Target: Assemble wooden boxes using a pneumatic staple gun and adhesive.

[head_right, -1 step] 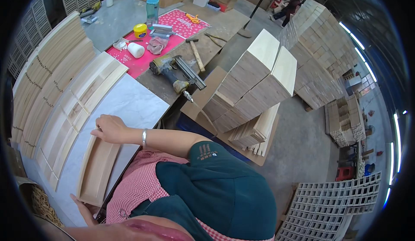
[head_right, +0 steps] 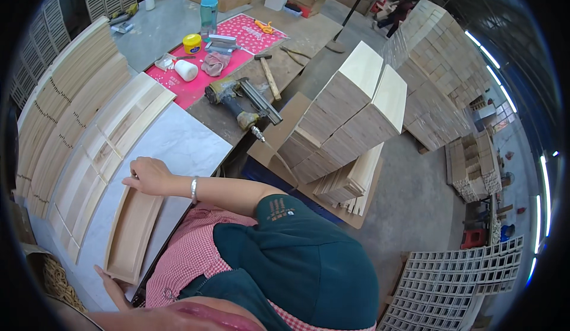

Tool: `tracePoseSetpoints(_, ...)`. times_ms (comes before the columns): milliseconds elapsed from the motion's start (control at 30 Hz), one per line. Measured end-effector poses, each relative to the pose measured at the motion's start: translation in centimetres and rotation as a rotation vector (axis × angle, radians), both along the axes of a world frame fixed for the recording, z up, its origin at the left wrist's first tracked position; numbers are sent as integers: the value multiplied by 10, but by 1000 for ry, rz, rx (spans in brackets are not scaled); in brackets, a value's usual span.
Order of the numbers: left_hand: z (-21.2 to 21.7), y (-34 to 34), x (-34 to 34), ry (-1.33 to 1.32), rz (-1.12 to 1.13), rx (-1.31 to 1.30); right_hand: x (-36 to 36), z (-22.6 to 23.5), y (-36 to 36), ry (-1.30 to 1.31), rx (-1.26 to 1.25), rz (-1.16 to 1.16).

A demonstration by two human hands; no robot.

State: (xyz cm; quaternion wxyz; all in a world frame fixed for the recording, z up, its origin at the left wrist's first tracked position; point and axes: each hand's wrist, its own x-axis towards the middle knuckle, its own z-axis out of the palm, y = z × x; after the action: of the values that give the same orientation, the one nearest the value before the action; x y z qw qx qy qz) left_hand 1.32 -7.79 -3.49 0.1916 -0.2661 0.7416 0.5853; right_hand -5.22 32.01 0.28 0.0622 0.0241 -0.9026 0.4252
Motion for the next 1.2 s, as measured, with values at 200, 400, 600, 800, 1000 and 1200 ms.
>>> tracePoseSetpoints(200,-54,-24,-18,385,270,-204,-60,-58,-40,-131,117,-26)
tracePoseSetpoints(400,11,36,-21,249,168,-62,-61,-44,-3,-156,5,-3)
tracePoseSetpoints(600,32,43,12,165,292,144,-55,-45,-9,-260,-67,82)
tracePoseSetpoints(800,42,46,8,59,230,209,-56,-40,-8,-356,-59,69)
tracePoseSetpoints(1000,-51,-18,3,119,148,670,-53,-37,-15,-338,-170,66)
tracePoseSetpoints(1200,-38,8,2,56,318,719,-52,-35,-11,-396,-150,63)
